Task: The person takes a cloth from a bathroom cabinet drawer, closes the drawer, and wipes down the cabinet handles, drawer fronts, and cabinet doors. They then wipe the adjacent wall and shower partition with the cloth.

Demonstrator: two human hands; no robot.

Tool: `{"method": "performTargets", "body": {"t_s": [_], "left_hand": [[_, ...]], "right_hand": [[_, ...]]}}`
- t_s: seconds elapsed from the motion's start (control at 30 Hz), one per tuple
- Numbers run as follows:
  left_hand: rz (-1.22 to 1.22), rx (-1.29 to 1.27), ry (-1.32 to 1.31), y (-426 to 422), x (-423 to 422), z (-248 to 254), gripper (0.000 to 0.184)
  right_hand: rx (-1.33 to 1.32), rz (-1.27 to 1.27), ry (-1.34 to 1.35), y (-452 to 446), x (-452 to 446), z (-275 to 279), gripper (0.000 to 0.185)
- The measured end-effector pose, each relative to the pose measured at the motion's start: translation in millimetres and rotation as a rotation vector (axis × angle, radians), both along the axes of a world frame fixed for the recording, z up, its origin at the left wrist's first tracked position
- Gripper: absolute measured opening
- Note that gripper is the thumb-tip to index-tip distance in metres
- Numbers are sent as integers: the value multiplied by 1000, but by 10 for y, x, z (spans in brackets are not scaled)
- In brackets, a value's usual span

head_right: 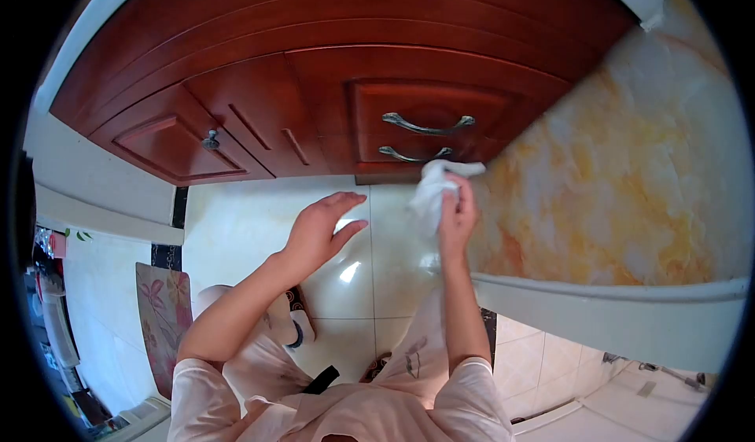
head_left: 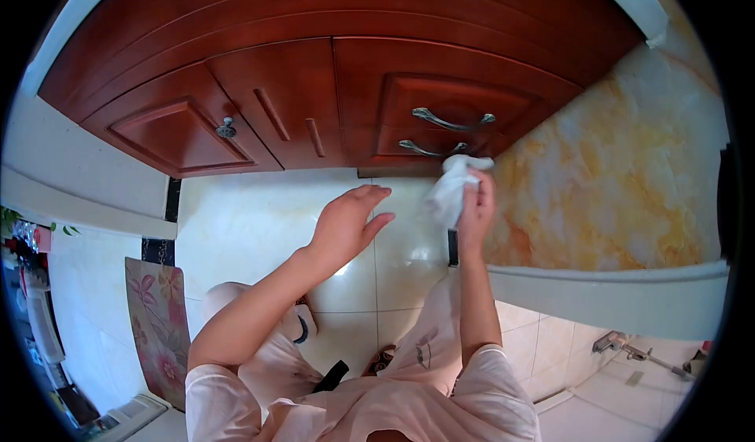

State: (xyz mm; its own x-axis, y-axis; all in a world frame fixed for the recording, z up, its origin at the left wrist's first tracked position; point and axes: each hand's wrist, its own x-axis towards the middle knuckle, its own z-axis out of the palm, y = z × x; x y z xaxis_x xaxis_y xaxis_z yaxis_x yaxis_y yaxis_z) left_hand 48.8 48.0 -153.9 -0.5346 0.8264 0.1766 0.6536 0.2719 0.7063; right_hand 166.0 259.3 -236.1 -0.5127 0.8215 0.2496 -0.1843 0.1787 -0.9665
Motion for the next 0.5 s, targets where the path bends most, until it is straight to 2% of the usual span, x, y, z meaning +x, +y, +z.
{"method": "performTargets", "body": {"t_s": [0.03, 0.1, 0.17, 0.2, 0.3, 0.4, 0.5], "left_hand": [[34, 42, -126, 74, -11, -35, 35], [95, 82, -746, 206, -41, -174, 43], [208, 60, -1303, 294, -12, -172, 46], [135, 133, -1552, 294, 6, -76, 47], [87, 270, -1660, 266, 34, -49, 43], [193, 356, -1542, 221, 84, -86, 38], [234, 485, -1549, 175, 20, -129, 35]], "right_hand": [[-113, 85, 21, -163, 26, 21, 24], [-234, 256, -10, -452, 99, 286, 26], [-212, 507, -7, -573, 119, 326, 28], [-125, 586, 3, -644, 79, 377, 31], [-74, 670, 48, -725, 55, 371, 32], [-28, 684, 86, -750, 79, 391, 33], [-150, 407, 101, -697, 96, 266, 34]]}}
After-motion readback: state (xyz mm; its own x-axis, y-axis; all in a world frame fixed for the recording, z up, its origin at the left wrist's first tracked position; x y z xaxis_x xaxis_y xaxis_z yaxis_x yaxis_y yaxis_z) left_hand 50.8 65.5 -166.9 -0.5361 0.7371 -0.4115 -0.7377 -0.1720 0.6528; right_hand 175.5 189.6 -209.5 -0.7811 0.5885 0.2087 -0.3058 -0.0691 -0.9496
